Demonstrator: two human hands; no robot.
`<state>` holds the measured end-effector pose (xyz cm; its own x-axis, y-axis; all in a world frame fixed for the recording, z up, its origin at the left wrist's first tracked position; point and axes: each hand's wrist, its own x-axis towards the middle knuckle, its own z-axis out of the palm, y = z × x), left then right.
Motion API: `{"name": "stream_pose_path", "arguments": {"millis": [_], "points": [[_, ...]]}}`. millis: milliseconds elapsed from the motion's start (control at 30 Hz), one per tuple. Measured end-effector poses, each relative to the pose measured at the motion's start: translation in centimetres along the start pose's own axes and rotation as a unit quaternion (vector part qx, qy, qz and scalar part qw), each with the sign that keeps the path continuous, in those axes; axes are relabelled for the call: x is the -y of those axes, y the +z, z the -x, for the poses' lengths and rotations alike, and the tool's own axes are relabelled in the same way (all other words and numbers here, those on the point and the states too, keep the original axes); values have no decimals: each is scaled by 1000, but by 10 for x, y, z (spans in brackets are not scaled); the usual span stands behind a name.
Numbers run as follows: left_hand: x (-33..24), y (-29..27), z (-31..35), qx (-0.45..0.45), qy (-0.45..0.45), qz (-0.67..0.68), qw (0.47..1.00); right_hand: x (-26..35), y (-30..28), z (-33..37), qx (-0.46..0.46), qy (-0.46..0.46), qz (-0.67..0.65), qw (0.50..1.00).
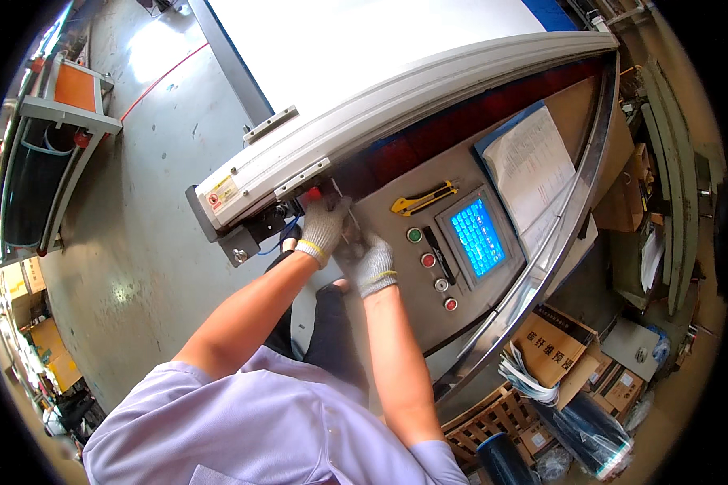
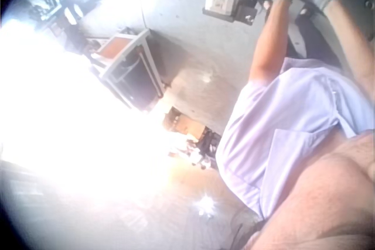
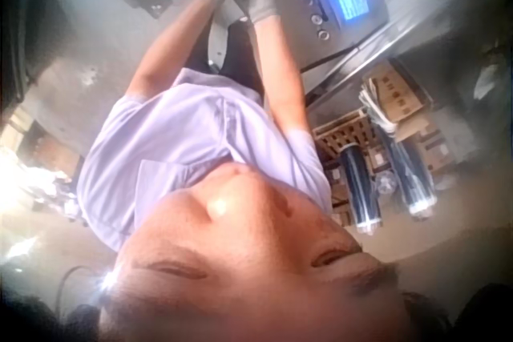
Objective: The person writes on a black sheet with a marker, then places it on a machine table. They load a large white sheet into the machine, adjust the clamps, and use a hex key to tighten bolts on the machine's side. Finally, they operate the machine's control panel.
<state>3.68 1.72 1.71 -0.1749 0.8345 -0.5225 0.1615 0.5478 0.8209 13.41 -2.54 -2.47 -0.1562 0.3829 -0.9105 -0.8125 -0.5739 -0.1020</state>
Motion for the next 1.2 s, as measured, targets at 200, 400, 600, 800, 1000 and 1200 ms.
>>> {"name": "stream_pose_path", "arguments": {"millis": [200,400,600,800,1000,1200], "points": [[20,-2,-16,30,-4,15,999,-5,-12,-12,54,-14,3,998],[24,-3,-20,-2,64,-62,996,2,-4,-8,23,27,-7,999],[3,-4,-11,16,13,-83,996,6,-12,-10,29,20,-27,999],[37,-5,-27,-4,148,-130,980,10,14,22,-23,-10,31,999],[39,9,-31,13,36,84,996,2,-16,-18,-5,-276,239,931],[44,-7,-19,106,-26,211,971,-15,-17,7,-93,-658,581,470]]}}
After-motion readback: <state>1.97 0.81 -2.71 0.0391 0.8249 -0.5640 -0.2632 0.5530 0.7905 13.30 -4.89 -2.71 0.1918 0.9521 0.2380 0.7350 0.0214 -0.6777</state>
